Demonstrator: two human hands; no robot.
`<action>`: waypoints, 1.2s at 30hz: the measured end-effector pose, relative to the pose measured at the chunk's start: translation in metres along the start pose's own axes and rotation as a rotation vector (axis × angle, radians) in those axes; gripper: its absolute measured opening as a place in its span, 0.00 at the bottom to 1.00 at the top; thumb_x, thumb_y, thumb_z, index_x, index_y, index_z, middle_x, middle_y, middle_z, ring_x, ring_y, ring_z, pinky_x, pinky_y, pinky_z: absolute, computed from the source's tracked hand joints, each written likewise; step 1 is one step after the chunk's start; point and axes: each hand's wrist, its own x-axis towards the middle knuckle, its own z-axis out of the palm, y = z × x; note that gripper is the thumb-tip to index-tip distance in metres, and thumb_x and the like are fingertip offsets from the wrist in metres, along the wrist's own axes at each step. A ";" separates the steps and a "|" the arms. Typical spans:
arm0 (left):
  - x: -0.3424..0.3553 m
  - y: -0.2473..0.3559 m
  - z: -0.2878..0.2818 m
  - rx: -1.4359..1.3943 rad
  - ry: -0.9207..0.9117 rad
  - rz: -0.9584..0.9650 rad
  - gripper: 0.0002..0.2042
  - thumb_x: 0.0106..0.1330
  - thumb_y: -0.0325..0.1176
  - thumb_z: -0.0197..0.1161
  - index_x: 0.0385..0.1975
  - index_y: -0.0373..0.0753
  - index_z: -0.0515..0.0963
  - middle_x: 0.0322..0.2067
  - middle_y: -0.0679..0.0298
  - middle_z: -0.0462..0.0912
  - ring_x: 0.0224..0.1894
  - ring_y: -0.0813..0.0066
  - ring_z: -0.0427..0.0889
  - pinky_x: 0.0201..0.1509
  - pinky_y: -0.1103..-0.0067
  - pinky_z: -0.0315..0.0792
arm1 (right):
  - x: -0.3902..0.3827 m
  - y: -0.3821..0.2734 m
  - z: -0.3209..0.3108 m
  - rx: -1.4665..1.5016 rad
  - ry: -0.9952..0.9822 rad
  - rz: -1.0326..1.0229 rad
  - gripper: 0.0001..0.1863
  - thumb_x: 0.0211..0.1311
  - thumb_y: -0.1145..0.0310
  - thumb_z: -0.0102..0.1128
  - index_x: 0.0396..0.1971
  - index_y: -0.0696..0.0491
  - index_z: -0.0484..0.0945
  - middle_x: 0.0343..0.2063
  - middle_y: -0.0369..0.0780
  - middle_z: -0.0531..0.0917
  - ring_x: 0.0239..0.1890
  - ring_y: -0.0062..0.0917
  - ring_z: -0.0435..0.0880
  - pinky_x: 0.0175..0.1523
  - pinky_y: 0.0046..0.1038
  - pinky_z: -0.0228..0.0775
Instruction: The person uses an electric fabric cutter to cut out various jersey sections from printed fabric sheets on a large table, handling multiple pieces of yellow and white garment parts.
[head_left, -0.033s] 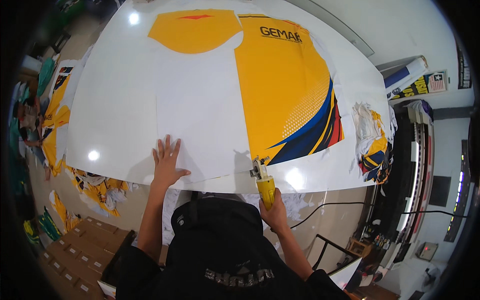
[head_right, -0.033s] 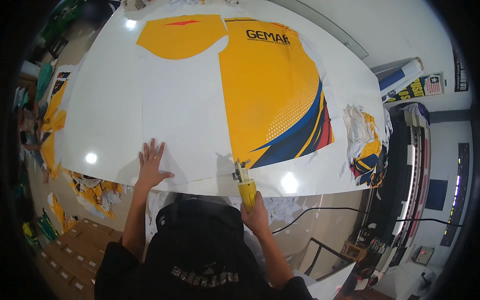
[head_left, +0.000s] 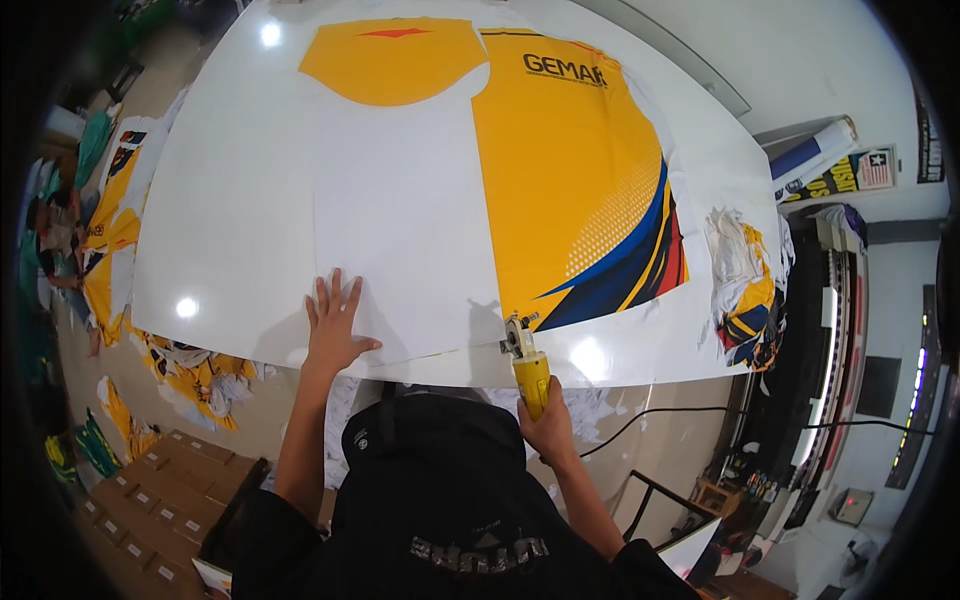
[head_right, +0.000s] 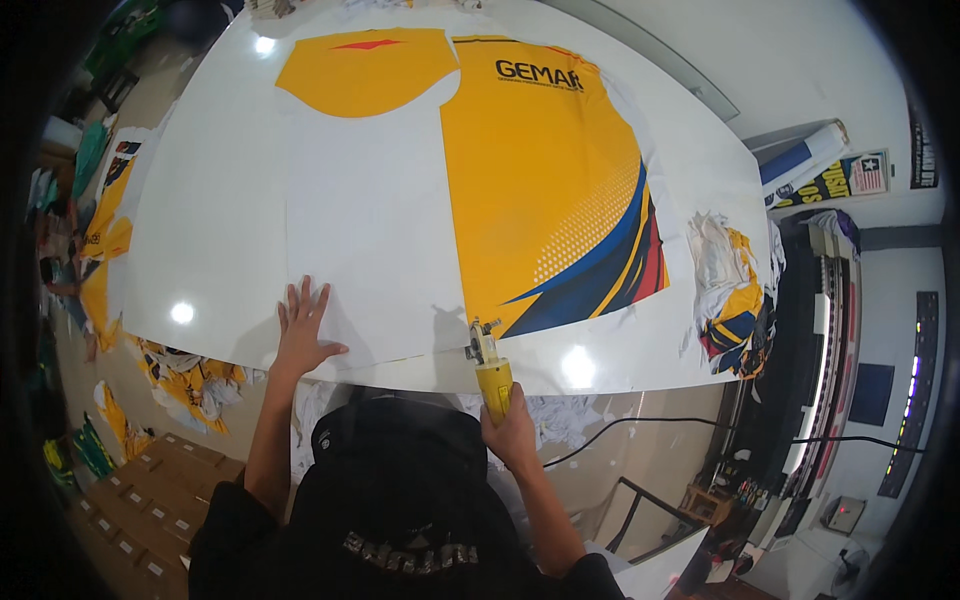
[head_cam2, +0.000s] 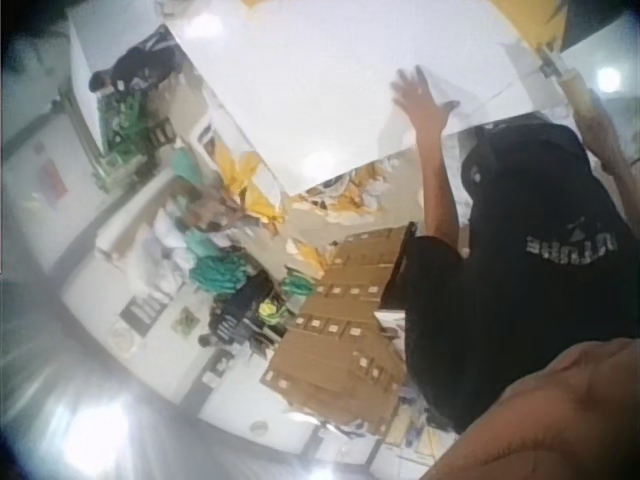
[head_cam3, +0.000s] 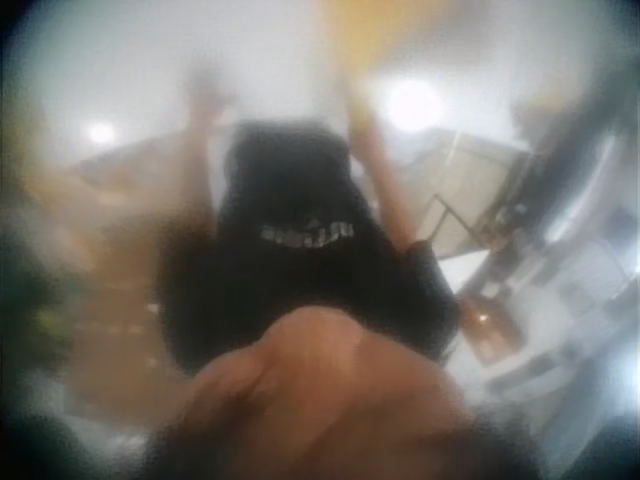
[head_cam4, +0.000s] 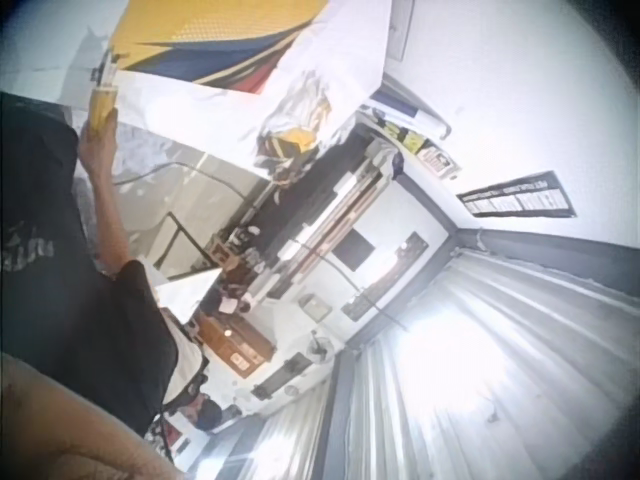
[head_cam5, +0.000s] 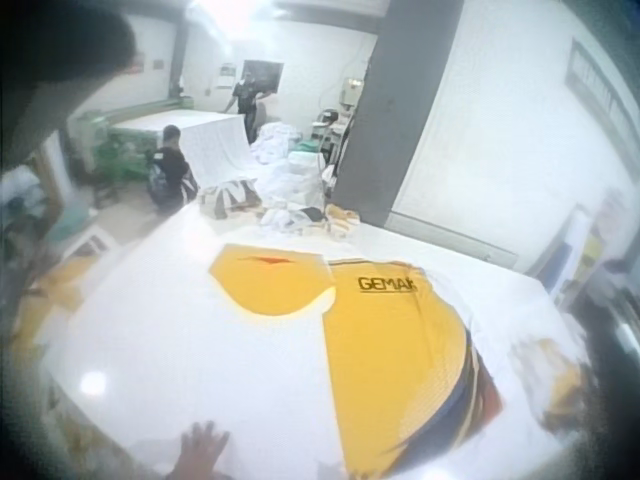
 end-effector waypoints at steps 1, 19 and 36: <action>0.002 0.000 -0.001 -0.008 -0.002 -0.004 0.63 0.44 0.51 0.86 0.83 0.51 0.54 0.84 0.52 0.37 0.84 0.36 0.31 0.81 0.37 0.35 | 0.004 -0.002 0.000 0.004 0.004 -0.010 0.38 0.65 0.64 0.70 0.67 0.63 0.60 0.49 0.66 0.81 0.50 0.65 0.82 0.51 0.54 0.78; 0.008 -0.001 -0.005 -0.049 0.042 0.033 0.62 0.44 0.50 0.86 0.82 0.50 0.54 0.83 0.48 0.39 0.83 0.32 0.32 0.80 0.36 0.33 | 0.158 -0.059 0.011 0.001 0.051 -0.121 0.39 0.65 0.64 0.67 0.67 0.68 0.58 0.49 0.71 0.80 0.53 0.67 0.82 0.56 0.53 0.77; 0.011 -0.001 -0.015 -0.082 0.024 -0.010 0.63 0.43 0.51 0.87 0.82 0.53 0.55 0.84 0.51 0.40 0.84 0.36 0.33 0.82 0.38 0.33 | 0.337 -0.153 0.010 -0.031 0.040 -0.218 0.38 0.65 0.61 0.67 0.65 0.66 0.58 0.42 0.69 0.84 0.46 0.66 0.86 0.50 0.52 0.82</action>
